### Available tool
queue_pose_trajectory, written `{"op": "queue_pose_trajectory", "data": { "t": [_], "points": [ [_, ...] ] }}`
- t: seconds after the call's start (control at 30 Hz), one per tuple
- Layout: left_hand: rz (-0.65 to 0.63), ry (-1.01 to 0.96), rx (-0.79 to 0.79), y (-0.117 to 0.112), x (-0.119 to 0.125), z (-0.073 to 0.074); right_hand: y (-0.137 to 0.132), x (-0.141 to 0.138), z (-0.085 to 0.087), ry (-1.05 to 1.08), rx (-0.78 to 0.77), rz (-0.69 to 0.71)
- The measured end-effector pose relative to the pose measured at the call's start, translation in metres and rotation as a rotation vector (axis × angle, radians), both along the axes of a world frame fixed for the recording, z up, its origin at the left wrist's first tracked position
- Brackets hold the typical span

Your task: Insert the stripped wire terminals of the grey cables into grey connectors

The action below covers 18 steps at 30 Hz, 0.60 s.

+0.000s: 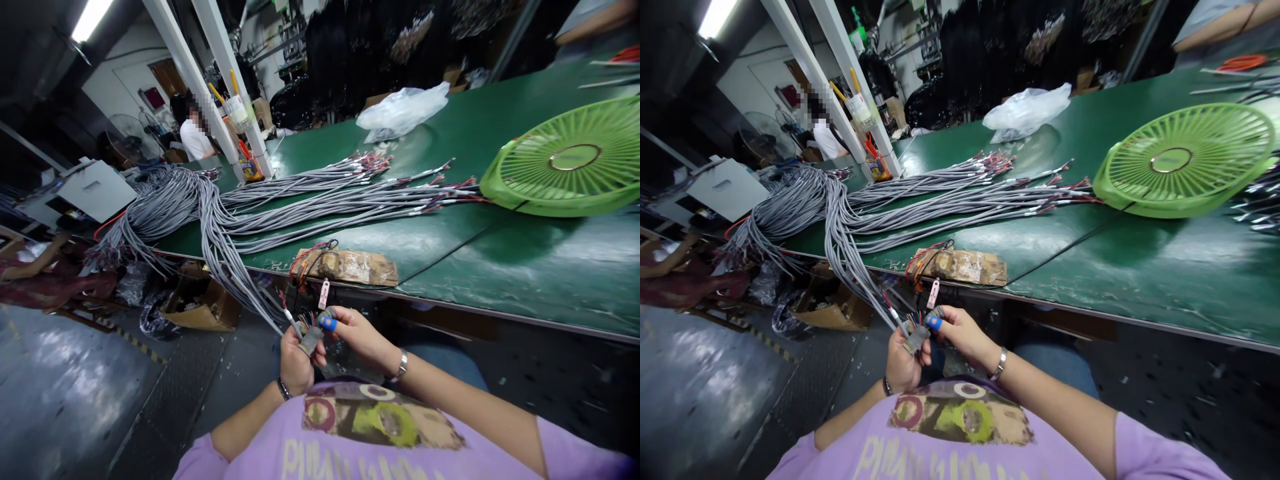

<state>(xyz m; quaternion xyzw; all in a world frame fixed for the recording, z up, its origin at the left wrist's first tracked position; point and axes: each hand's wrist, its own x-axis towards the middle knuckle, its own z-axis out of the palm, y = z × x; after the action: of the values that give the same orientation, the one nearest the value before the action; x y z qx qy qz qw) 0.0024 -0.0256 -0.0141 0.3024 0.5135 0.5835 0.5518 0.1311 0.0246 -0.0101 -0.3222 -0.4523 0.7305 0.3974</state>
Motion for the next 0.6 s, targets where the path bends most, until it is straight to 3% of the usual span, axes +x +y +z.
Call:
{"op": "queue_pose_trajectory", "data": {
  "t": [0.17,0.23,0.37,0.5,0.6],
  "points": [
    [0.025,-0.091,0.005,0.005,0.001,0.011,0.014,0.007,-0.011,0.229,-0.279,0.029],
    [0.014,-0.098,-0.001,0.007,0.003,0.014,0.022,0.006,-0.011,0.238,-0.321,0.008],
    [-0.015,-0.098,-0.002,0.012,0.007,0.017,0.032,-0.002,-0.005,0.166,-0.193,-0.009],
    [-0.017,-0.088,-0.030,0.015,0.007,0.016,0.035,-0.007,-0.005,-0.023,-0.006,-0.264],
    [-0.020,-0.077,-0.034,0.017,0.008,0.014,0.037,-0.008,-0.007,0.021,-0.041,-0.257]
  ]
}}
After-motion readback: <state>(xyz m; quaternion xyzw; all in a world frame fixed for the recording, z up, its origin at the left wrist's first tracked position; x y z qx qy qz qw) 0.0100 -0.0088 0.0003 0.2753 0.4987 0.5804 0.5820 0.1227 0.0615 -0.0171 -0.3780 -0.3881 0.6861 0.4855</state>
